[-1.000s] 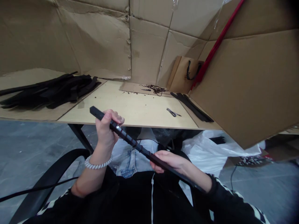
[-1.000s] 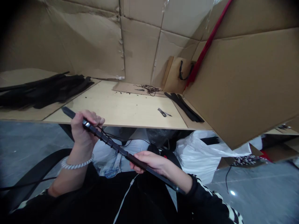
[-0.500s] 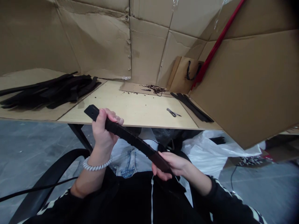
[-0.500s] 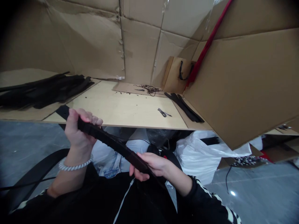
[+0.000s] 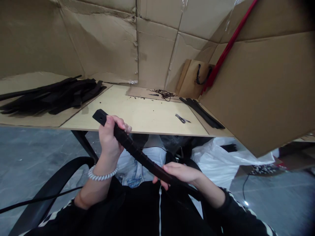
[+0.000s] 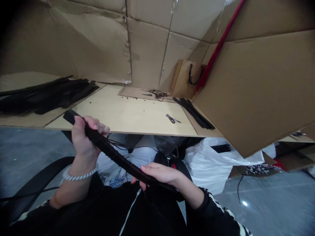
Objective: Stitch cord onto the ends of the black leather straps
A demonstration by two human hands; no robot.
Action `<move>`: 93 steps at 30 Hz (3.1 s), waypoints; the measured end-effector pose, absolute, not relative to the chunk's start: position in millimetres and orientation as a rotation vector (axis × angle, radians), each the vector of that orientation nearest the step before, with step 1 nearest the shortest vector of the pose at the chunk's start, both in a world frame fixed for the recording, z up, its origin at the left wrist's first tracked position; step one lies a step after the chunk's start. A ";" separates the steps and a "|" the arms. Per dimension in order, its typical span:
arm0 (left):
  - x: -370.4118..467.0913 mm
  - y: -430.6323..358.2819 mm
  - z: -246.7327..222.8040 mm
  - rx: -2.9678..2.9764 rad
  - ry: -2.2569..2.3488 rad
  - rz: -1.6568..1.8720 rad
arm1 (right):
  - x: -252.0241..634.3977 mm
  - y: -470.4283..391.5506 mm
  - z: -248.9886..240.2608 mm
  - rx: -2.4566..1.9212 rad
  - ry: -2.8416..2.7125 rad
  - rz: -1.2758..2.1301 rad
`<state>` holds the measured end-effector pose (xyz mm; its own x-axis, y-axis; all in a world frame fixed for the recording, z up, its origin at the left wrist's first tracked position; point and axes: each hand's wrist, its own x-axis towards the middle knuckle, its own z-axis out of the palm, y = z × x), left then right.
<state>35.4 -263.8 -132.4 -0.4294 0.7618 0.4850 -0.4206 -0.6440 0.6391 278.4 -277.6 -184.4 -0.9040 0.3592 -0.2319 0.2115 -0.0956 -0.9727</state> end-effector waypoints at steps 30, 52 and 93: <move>23.5 -259.3 -137.1 1.060 0.679 2.126 | 292.3 -277.7 -183.8 -0.806 -2.146 1.197; 25.7 -253.8 -141.7 0.955 0.621 1.788 | 289.8 -288.6 -181.7 -1.011 -2.183 0.762; 43.4 -292.2 -163.2 1.926 0.786 1.470 | 289.0 -302.3 -156.2 -0.876 -2.064 0.688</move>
<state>43.4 -292.2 -163.2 0.2167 0.7499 0.6251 0.1034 -0.6543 0.7491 289.0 -302.3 -156.2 -0.4625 0.7684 0.4424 0.3493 0.6165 -0.7056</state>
